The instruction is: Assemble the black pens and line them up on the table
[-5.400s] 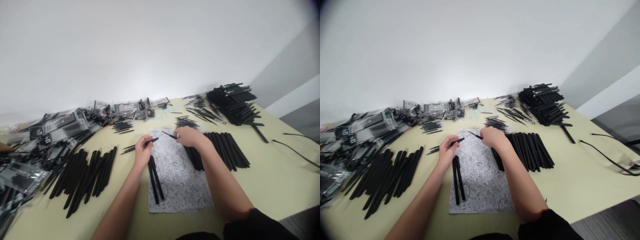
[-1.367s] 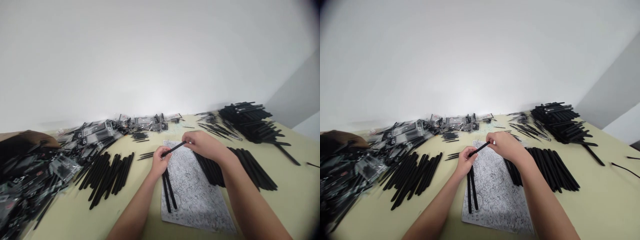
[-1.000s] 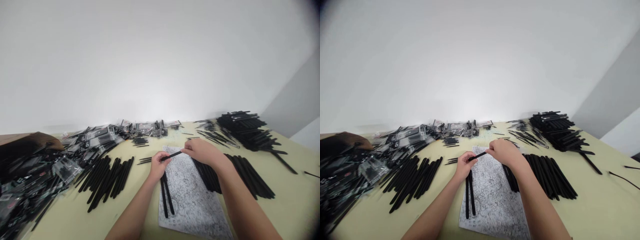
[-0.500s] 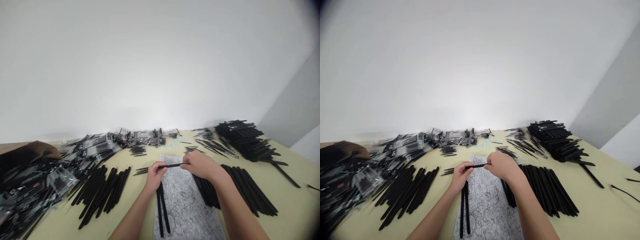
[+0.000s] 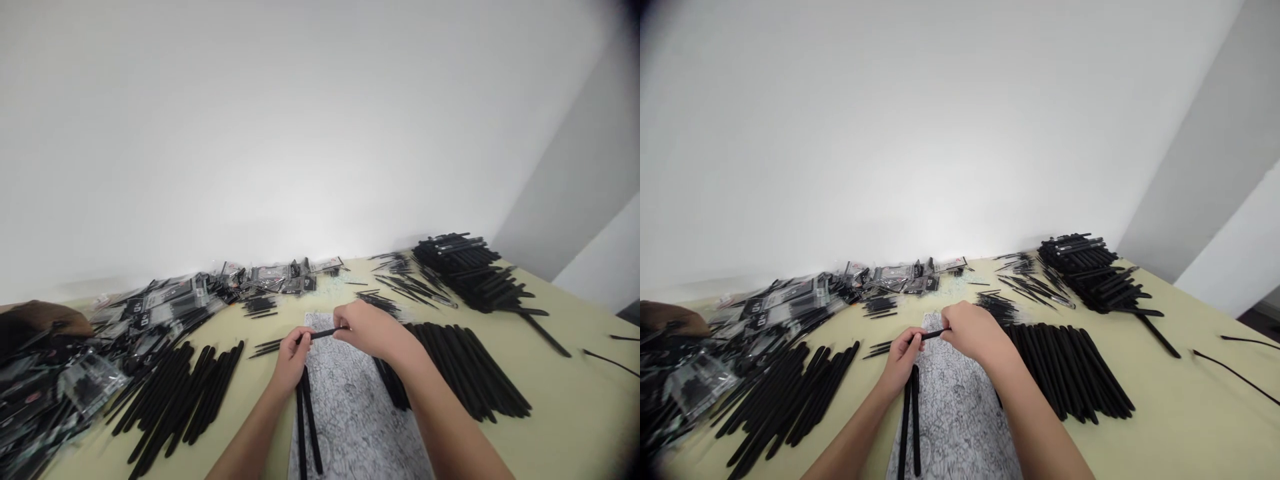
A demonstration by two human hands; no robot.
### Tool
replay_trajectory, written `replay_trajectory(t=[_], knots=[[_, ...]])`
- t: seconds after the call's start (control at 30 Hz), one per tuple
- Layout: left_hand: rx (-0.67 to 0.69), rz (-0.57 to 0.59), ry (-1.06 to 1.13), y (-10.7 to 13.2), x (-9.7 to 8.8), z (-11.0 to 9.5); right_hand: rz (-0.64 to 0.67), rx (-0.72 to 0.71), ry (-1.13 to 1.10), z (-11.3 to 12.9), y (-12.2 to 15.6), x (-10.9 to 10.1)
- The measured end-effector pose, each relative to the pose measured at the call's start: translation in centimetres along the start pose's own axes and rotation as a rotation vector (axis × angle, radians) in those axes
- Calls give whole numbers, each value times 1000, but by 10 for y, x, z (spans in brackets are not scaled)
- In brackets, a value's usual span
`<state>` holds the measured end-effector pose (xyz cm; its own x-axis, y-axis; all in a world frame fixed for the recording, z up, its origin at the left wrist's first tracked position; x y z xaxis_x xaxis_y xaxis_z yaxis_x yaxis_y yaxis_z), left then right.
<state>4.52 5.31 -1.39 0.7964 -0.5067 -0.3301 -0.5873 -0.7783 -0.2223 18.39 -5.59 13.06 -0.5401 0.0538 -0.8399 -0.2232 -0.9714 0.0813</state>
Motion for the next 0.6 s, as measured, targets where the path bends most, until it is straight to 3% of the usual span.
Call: replay_trajectory(t=[0.17,0.47,0.6], knots=[[-15,-9,17,0,0,1,-39,-18,98,10,2,-4],[42,-52,-20,0,-4,-3,11,92,141,4,0,2],[-15,-44,13,-1,-3,0,-16,26,87,6,1,-1]])
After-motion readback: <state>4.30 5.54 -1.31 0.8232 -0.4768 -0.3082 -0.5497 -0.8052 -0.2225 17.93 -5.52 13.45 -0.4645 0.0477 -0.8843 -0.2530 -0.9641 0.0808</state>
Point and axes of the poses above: each hand's wrist, its own y-axis away from the middle knuckle, its own x-axis out of the palm, z = x × y, the point moved 4 cm from there along -y, towards the middle knuckle, and after that the axes turned 13 degrees about -y, right-handed, at the moved point
